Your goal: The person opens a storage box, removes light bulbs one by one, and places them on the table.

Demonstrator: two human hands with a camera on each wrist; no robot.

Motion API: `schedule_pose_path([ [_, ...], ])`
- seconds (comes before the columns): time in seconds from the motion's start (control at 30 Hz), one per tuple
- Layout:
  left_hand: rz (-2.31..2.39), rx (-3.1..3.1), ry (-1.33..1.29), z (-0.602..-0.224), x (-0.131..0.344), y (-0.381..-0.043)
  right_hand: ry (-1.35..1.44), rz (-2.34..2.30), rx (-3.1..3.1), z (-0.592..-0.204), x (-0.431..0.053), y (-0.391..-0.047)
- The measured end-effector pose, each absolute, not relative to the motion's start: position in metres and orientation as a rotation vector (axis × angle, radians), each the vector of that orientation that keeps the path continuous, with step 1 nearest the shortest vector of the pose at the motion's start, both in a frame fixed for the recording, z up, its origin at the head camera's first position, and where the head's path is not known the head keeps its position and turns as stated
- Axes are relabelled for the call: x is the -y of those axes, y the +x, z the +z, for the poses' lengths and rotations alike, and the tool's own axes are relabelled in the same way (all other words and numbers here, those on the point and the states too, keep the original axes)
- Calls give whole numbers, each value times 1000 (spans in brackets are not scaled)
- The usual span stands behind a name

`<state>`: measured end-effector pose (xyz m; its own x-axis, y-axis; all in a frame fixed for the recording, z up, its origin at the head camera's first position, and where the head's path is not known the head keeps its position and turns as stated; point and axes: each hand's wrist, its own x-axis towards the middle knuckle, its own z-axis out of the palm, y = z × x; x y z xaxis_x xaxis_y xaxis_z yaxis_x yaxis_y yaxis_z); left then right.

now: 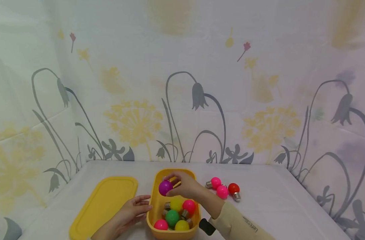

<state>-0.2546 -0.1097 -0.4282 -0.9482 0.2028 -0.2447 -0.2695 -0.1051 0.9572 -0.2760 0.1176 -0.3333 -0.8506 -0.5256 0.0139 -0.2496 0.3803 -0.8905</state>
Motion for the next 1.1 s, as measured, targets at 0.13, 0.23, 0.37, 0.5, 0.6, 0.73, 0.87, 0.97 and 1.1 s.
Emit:
schedule_pose_path([
  [0.13, 2135, -1850, -56, -429, 110, -254, -643, -1469, -2398, -334, -127, -269],
  [0.23, 2144, -1845, -42, -428, 110, -254, -615, -1469, -2422, -333, -135, -265],
  [0.37, 2151, -1847, -22, -426, 109, -253, -596, -1478, -2448, -333, -145, -262],
  [0.5, 2146, -1851, -10, -425, 109, -252, -564, -1478, -2490, -335, -156, -260],
  [0.6, 2145, -1847, -15, -425, 109, -250, -527, -1482, -2519, -336, -163, -258],
  [0.73, 2149, -1844, -23, -426, 110, -251, -491, -1496, -2562, -337, -171, -258],
  [0.87, 2148, -1839, -34, -427, 110, -252, -470, -1527, -2583, -340, -181, -260],
  [0.97, 2148, -1831, -39, -428, 110, -253, -436, -1552, -2591, -345, -188, -263],
  [1.1, 2152, -1828, -43, -429, 110, -253, -363, -1560, -2624, -354, -195, -268],
])
